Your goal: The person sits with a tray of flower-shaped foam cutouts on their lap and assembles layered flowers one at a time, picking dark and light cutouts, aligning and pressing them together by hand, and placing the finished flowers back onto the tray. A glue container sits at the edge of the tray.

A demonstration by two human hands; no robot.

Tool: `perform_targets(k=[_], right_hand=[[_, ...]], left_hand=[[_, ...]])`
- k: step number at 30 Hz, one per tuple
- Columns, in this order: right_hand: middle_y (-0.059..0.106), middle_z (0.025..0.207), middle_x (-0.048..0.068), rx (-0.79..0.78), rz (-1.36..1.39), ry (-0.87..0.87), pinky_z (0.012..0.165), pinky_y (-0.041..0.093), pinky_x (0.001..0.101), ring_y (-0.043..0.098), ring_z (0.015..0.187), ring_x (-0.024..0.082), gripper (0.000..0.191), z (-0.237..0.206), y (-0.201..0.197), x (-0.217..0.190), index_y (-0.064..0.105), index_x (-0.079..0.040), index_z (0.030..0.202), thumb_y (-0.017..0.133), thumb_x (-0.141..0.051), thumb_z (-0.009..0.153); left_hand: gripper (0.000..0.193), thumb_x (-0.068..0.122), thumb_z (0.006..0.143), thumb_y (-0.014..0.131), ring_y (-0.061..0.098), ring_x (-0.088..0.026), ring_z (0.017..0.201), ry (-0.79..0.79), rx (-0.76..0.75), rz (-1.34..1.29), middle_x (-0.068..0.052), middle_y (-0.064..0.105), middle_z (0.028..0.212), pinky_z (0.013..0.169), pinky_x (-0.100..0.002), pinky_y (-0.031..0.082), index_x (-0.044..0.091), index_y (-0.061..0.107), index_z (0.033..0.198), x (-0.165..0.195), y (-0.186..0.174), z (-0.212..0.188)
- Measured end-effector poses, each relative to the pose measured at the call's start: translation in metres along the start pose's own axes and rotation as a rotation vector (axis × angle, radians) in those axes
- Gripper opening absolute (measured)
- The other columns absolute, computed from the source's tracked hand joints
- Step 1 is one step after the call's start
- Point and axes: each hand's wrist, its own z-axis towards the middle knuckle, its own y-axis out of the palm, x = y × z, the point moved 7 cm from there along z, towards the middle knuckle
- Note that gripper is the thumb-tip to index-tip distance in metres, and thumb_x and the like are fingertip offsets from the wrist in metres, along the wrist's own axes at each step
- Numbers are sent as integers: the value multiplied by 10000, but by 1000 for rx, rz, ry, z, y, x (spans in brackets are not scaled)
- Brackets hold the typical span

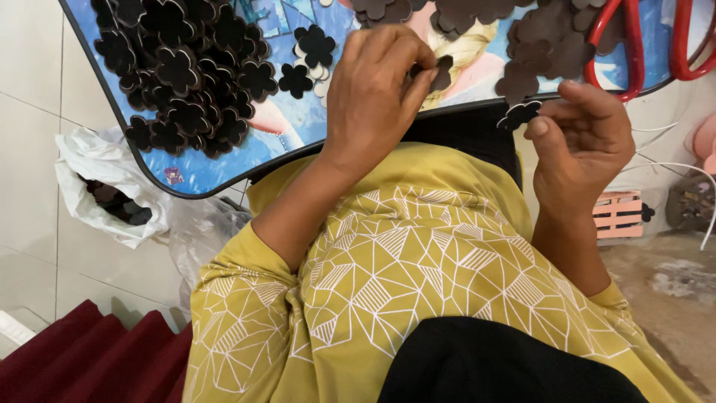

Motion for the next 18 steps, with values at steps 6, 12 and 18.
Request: perform_targets(k=[6,12,18], right_hand=[[688,958,142,22,66,42,741,526,240,631,778,145,313,0,15,-19,597,56,1328,755,89,1059],[690,969,131,-117,3,126,729,485,194,626,805,113,393,-1,61,-42,599,54,1339,765,101,985],[709,981,118,-228,-47,195,786,528,186,679,863,105,402,-4,109,-63,610,49,1321,759,101,952]], left_hand=[[114,65,1025,676,659,-65,947,-417,-75,-904,-6,690,1101,875,-258,574,50,571,1067,-26,16,-30],[155,41,1105,639,675,-69,942,-694,-171,-1259,-47,702,981,878,-291,634,32,548,1230,-38,19,-76],[427,41,1099,547,676,-88,1138,-694,-226,-1326,26,640,1341,970,-294,618,88,443,1510,-27,-9,-92]])
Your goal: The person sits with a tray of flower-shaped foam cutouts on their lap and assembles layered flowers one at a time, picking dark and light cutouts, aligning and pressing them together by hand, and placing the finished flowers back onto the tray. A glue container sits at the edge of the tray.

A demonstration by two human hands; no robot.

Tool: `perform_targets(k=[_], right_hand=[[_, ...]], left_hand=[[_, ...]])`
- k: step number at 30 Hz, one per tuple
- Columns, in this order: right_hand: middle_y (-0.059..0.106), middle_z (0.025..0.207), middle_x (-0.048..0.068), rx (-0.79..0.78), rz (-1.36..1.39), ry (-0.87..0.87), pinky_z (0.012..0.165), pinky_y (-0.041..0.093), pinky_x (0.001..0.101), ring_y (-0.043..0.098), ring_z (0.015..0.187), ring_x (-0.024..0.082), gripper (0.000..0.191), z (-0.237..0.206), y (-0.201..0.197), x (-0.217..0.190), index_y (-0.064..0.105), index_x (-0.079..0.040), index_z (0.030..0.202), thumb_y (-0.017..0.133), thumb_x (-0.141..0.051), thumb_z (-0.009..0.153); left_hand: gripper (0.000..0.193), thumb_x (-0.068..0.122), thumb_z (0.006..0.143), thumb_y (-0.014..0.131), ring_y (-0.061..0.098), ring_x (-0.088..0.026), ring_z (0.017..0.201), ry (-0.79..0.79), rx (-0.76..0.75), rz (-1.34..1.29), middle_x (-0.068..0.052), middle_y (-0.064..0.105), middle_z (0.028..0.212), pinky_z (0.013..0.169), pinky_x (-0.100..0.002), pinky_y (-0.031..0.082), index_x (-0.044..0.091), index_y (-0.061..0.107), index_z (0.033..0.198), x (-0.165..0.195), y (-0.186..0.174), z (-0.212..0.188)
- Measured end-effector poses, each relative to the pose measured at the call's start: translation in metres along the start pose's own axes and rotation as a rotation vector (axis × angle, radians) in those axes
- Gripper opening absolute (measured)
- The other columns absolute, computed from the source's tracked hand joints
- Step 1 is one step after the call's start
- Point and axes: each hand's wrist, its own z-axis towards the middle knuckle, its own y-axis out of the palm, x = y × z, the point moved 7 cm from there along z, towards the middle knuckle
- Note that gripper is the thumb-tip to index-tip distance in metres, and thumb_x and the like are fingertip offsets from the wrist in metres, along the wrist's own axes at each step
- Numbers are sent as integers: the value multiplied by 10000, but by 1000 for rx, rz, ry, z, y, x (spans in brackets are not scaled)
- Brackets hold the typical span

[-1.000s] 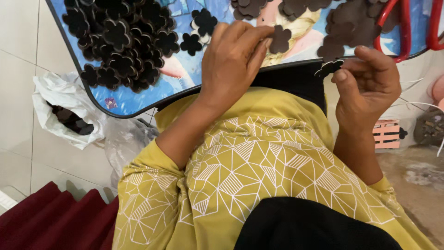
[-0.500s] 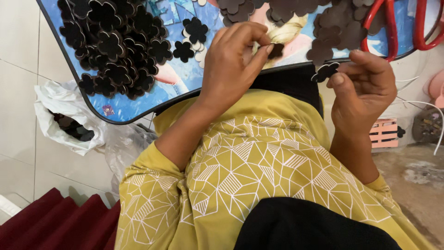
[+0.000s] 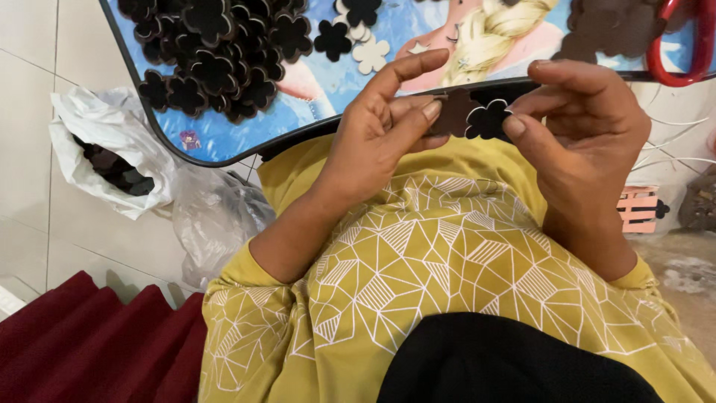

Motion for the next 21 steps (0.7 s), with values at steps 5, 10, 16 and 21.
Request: perform_targets(k=[5,10,16,21], right_hand=[[712,980,118,-42,-5,50,815,545,190,684,878,103,398,-1,28,-7,602,64,1331,744,119,963],[705,986,114,-82,-59,50,812,543,189,682,885,99,395,-2,46,-10,596,75,1334,731,129,967],[704,1021,93,-90,-117,69,774,511,171,670,884,74,396,0,56,-12,589,64,1320,726,111,951],[703,995,73,-106,-200,43,683,445,141,628,819,33,391,0,59,-15,598,49,1303,739,93,941]], left_hand=[[485,56,1178,489,636,-104,1254,0,-29,-65,-70,645,1394,1116,-305,556,113,380,1647,2,0,-16],[509,47,1166,478,626,-122,1312,23,-11,-18,-58,596,1502,1092,-304,576,111,345,1652,0,-6,-26],[528,40,1177,483,639,-102,1239,48,-19,0,-82,596,1466,1079,-291,594,115,325,1675,-4,-12,-29],[540,39,1174,486,645,-93,1188,55,-25,5,-81,588,1472,1047,-284,600,123,311,1678,-7,-14,-27]])
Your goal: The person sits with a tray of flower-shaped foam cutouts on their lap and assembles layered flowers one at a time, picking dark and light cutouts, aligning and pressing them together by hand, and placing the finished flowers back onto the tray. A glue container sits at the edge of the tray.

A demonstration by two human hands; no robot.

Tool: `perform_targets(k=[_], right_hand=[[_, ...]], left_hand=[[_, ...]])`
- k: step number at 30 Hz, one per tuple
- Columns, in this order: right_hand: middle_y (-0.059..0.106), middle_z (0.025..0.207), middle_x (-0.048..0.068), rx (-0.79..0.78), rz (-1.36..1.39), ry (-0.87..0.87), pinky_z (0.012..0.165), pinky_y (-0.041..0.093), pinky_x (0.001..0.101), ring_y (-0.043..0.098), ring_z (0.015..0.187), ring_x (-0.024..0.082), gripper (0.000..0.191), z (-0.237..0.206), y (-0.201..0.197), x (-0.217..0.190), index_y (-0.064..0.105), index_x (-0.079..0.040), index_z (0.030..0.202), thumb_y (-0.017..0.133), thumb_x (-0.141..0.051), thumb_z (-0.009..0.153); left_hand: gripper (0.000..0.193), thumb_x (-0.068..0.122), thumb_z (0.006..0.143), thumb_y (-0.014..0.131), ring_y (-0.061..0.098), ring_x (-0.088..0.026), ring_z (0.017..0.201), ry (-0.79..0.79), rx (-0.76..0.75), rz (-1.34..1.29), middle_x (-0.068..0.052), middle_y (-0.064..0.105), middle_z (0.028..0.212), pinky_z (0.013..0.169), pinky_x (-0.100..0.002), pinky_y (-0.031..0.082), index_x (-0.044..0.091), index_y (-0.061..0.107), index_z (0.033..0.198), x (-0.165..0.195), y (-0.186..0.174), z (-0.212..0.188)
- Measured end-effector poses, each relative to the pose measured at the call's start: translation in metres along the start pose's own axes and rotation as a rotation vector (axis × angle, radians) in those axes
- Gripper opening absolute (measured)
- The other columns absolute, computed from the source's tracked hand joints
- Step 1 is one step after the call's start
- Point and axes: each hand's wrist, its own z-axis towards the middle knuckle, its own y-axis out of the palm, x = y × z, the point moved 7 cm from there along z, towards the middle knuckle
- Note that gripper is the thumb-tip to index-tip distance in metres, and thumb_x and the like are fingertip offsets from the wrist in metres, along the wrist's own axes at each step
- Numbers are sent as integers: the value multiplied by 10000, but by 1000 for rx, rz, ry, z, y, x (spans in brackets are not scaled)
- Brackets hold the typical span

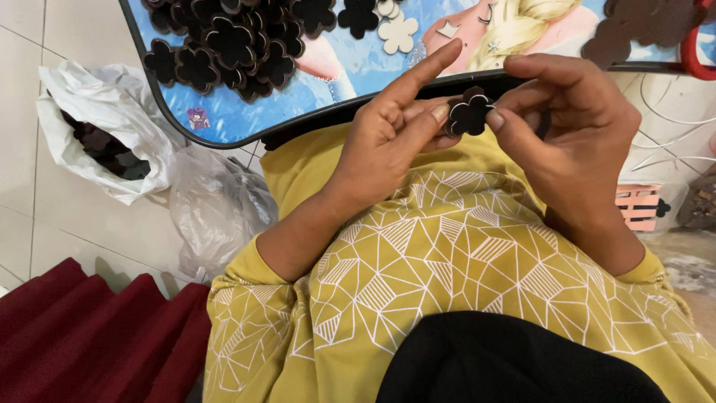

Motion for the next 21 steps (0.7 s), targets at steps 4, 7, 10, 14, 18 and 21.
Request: perform_targets(k=[4,7,10,14,18,21], right_hand=[[703,1005,67,-11,-48,-21,679,433,142,618,812,25,393,-1,0,0,596,48,1311,741,91,948],[703,1003,63,-15,-60,-33,677,418,141,591,791,14,396,0,-1,2,597,48,1322,746,93,958],[700,994,49,-5,-50,-8,680,414,142,585,793,5,403,1,-2,5,594,44,1323,746,85,951],[697,982,48,-7,-49,-20,660,398,136,562,764,-6,403,3,-1,4,594,45,1316,744,91,945],[699,988,47,-4,-37,-1,656,405,127,563,797,-1,406,3,0,4,588,48,1318,738,96,944],[698,964,34,3,-24,15,670,396,143,539,759,-15,401,3,0,5,594,41,1303,733,90,930]], left_hand=[[541,41,1172,488,648,-91,1196,0,2,-4,-75,573,1485,1057,-280,604,118,309,1676,-1,1,-1],[513,44,1180,493,649,-84,1166,-7,-1,6,-83,593,1464,1051,-273,602,113,307,1653,-1,1,0],[525,49,1173,493,650,-83,1188,-3,-2,16,-60,588,1465,1034,-271,599,119,305,1659,-1,3,2],[536,71,1181,491,659,-75,1112,-26,24,33,-70,647,1383,1031,-274,602,129,315,1684,-2,2,1],[514,94,1186,483,671,-72,1124,-28,11,-21,-60,655,1365,1057,-281,607,131,308,1668,-1,1,1],[509,103,1184,507,676,-71,1102,-18,12,-38,-51,656,1353,1049,-279,606,118,312,1653,-1,0,1]])
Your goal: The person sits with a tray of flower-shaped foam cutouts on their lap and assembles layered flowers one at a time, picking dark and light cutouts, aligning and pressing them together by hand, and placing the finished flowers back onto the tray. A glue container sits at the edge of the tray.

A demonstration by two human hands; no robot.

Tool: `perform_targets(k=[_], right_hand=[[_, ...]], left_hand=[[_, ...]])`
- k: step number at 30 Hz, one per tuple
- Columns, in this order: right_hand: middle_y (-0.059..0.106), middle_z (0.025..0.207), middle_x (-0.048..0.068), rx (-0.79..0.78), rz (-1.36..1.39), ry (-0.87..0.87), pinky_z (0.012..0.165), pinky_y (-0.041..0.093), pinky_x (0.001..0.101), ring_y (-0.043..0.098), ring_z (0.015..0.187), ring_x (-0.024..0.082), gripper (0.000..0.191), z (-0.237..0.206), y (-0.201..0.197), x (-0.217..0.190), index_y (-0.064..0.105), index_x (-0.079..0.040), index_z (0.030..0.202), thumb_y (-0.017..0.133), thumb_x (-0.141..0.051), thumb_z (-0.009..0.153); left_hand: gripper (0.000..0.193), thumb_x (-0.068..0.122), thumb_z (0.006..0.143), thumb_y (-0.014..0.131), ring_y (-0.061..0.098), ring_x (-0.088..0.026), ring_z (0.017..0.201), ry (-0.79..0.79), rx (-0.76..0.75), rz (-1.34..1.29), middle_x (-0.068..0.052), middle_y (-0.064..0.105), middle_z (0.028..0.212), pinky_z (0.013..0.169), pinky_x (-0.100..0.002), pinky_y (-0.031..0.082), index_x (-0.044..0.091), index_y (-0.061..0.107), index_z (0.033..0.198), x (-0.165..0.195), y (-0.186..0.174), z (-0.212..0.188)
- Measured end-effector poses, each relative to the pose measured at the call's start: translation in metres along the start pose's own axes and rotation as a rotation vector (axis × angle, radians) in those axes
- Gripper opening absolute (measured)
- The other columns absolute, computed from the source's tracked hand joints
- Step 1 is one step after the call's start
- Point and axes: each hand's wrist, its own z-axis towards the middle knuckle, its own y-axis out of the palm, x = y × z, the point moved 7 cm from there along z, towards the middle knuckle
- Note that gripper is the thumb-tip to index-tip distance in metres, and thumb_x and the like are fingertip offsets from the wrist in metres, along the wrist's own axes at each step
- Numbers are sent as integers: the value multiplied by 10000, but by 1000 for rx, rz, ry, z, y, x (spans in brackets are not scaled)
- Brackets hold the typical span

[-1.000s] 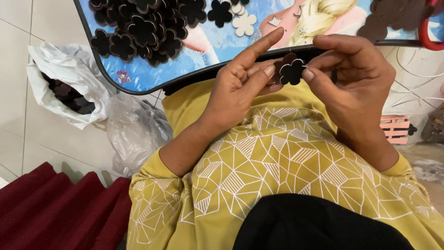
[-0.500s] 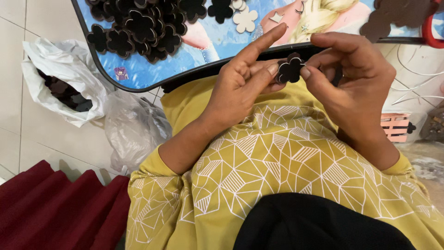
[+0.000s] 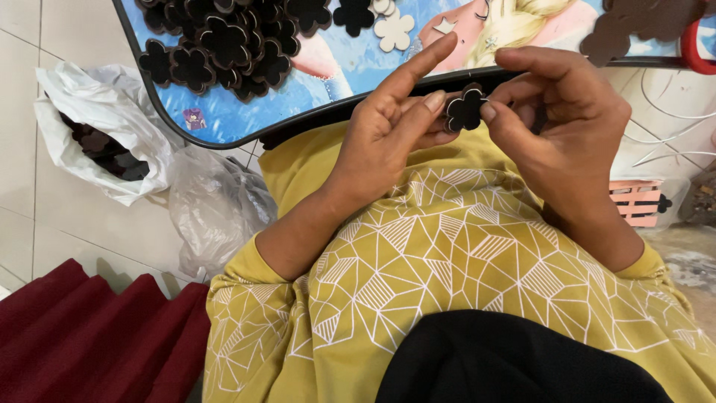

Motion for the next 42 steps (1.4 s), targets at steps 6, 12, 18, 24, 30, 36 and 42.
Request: perform_targets(k=[6,12,18,24,30,36,42], right_hand=[[696,987,44,-7,-20,3,652,390,133,538,744,-14,396,1,2,0,600,52,1327,736,98,958],[696,975,40,-21,-35,-34,685,400,159,535,771,-5,382,-1,8,-4,598,47,1310,730,85,954],[701,996,59,2,47,28,724,466,151,619,817,29,360,-1,4,4,597,52,1330,708,80,989],[716,1086,106,-11,171,50,902,550,208,692,972,107,377,2,0,12,560,64,1377,662,99,1016],[710,1068,101,-47,222,112,854,520,188,673,944,89,395,-1,4,18,572,70,1372,671,101,991],[681,1014,40,-64,181,136,794,486,171,631,915,48,457,-2,6,27,566,40,1329,721,89,902],[699,1049,72,-127,197,36,820,498,176,647,936,65,380,1,8,35,571,67,1388,727,122,1047]], left_hand=[[657,3,1090,681,665,-62,1046,55,18,-10,-107,735,1193,958,-229,575,89,328,1637,-2,3,5],[672,-47,1063,690,673,-58,1020,61,46,-16,-104,750,1159,933,-219,567,82,347,1626,0,-1,2],[681,-42,1060,674,683,-64,1017,30,99,12,-84,749,1134,909,-236,604,96,364,1650,1,-6,4],[676,-39,1055,668,699,-71,988,42,121,23,-91,764,1153,882,-230,600,92,367,1647,2,-10,5],[675,-35,1054,670,715,-82,987,42,123,33,-105,772,1149,874,-230,604,89,364,1642,2,-12,6],[680,-30,1052,671,725,-85,1000,44,121,49,-90,772,1133,867,-227,599,93,357,1643,-2,-12,6],[681,-49,1058,684,699,-69,950,73,112,38,-94,764,1073,876,-226,588,77,370,1649,-7,-14,7]])
